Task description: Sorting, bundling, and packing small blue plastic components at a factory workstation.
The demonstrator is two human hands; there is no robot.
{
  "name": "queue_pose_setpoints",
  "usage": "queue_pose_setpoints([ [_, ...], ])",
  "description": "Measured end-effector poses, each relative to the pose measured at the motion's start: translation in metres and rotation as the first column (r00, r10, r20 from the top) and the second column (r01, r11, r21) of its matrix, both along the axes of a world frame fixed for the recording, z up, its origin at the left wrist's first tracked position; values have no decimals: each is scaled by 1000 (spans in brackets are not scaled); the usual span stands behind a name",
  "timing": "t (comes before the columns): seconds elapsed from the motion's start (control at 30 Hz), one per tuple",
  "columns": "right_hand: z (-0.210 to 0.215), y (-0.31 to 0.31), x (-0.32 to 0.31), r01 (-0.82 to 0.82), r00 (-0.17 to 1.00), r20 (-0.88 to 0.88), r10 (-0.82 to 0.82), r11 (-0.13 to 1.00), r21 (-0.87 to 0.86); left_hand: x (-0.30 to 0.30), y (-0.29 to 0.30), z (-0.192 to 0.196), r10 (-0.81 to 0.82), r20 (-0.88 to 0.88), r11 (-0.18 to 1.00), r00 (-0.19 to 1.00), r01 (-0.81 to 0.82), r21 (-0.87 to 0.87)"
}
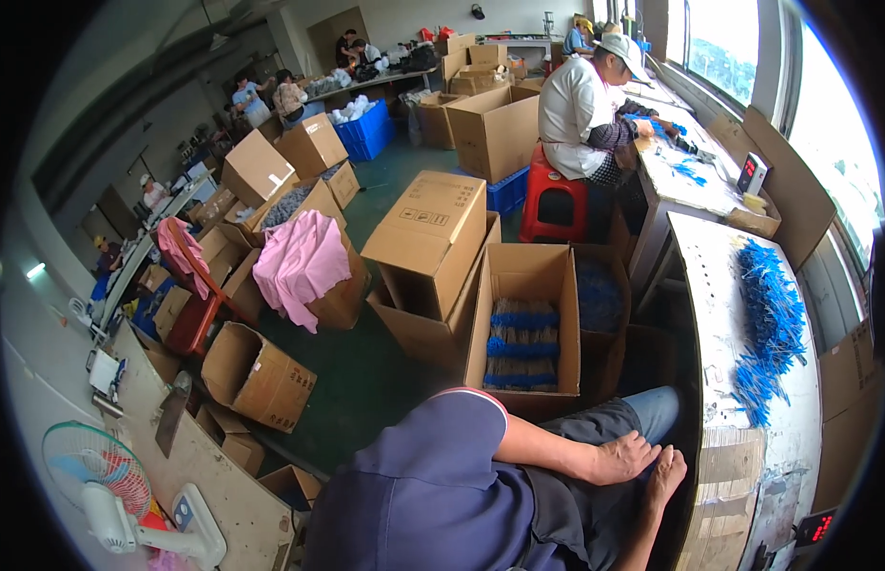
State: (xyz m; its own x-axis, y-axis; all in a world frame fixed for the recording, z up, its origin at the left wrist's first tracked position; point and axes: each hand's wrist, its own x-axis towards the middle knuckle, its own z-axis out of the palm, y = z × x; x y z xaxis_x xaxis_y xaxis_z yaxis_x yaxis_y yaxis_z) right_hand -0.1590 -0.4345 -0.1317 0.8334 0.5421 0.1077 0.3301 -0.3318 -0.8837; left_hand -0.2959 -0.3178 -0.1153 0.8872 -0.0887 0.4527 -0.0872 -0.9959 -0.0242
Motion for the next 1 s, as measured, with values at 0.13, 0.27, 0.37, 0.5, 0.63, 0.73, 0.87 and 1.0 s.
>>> queue_pose_setpoints([
  [0.13,12,14,12,46,997,58,-47,999,20,17,6,20,81,29,990,996,-83,111],
  [0.27,25,19,27,80,993,85,-85,995,61,41,12,25,52,127,979,991,-76,190],
  [0.37,24,26,37,98,978,181,-101,995,23,53,11,18,144,-13,984,990,-142,104],
  [0.5,17,35,36,77,976,201,-81,997,26,51,25,1,93,-26,996,995,-93,-4],
  [0.63,4,40,34,63,978,198,-59,998,-15,46,40,-3,-33,-83,984,996,18,-176],
  [0.73,10,51,30,48,981,190,-30,995,-87,46,54,-9,-42,-53,977,998,30,-213],
  [0.87,27,71,26,79,986,157,-47,976,-201,48,78,-13,-61,-9,974,998,57,-219],
  [1.0,64,91,22,80,976,214,-41,981,-175,50,101,-20,-11,15,924,1000,16,-383],
])
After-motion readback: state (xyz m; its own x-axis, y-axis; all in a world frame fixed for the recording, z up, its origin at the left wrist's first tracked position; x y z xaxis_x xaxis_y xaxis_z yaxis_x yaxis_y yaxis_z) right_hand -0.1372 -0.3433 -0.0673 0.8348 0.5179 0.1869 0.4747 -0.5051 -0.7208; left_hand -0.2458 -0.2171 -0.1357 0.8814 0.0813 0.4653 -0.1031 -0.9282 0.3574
